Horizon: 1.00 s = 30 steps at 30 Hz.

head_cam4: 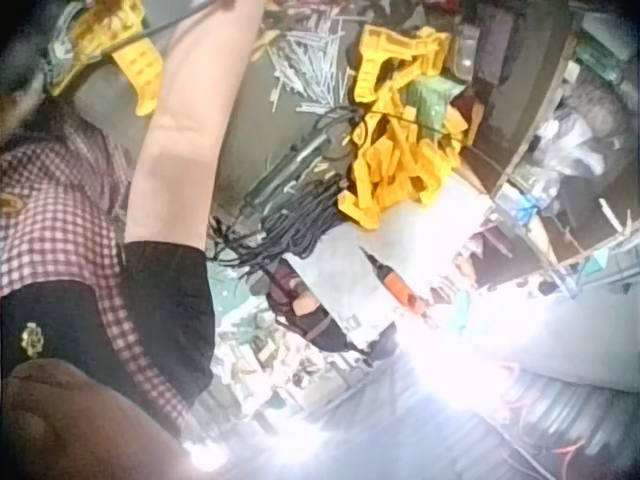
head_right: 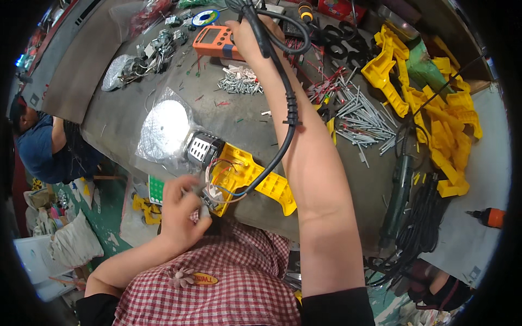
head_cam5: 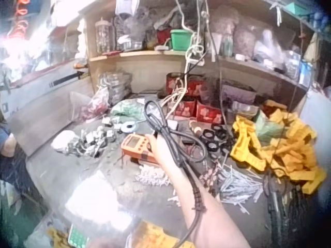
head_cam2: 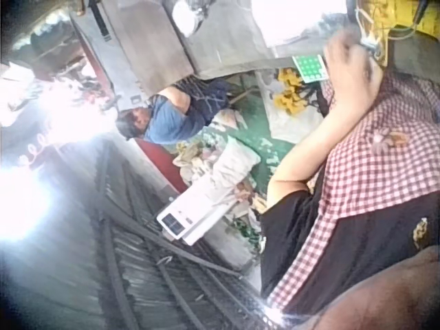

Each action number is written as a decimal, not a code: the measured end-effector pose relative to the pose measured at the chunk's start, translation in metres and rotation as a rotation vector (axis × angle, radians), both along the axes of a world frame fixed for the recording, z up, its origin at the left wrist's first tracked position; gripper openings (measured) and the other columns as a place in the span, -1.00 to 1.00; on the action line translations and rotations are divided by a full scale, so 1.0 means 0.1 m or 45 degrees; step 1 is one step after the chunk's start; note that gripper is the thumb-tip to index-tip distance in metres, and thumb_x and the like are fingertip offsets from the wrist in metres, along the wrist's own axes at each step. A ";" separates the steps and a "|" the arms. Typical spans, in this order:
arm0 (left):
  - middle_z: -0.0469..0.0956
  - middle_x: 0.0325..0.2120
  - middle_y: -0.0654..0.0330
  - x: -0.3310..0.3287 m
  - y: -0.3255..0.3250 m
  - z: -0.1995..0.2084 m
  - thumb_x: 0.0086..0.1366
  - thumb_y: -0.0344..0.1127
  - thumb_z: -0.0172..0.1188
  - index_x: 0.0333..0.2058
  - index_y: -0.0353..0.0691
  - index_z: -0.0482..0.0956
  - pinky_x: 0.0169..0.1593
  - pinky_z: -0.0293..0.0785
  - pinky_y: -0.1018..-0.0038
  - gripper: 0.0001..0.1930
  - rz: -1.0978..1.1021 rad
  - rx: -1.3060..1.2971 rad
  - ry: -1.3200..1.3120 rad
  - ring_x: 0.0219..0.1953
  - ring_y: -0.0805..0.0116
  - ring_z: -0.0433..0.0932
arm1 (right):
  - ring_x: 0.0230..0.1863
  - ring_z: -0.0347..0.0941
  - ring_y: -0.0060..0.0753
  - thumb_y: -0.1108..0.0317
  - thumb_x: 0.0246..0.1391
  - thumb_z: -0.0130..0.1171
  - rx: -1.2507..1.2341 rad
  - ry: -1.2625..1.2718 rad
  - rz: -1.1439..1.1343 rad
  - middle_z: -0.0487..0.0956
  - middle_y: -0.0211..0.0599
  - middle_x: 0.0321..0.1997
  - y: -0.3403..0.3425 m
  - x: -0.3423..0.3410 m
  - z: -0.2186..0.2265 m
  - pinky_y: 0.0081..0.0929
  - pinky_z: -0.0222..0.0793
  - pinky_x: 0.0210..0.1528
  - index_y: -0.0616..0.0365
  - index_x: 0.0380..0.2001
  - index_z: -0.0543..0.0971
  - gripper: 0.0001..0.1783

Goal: Assembling and soldering internal components into a yellow plastic handheld device housing.

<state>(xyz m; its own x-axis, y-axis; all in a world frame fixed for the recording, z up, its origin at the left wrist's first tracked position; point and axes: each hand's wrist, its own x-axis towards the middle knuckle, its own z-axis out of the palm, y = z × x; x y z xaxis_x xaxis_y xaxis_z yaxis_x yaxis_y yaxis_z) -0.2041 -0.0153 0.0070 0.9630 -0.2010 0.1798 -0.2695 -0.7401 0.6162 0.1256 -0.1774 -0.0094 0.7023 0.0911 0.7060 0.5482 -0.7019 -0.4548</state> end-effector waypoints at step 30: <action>0.45 -0.26 0.28 0.94 0.23 0.23 0.05 -0.27 0.05 -0.41 -0.15 0.45 -0.27 0.35 0.60 -0.86 -1.585 0.260 -0.711 -0.19 0.44 0.43 | -0.44 0.44 -0.06 0.15 0.06 0.15 0.050 0.388 0.072 0.50 0.03 -0.49 0.06 -0.27 0.17 -0.23 0.36 -0.30 0.35 -0.38 0.51 -0.63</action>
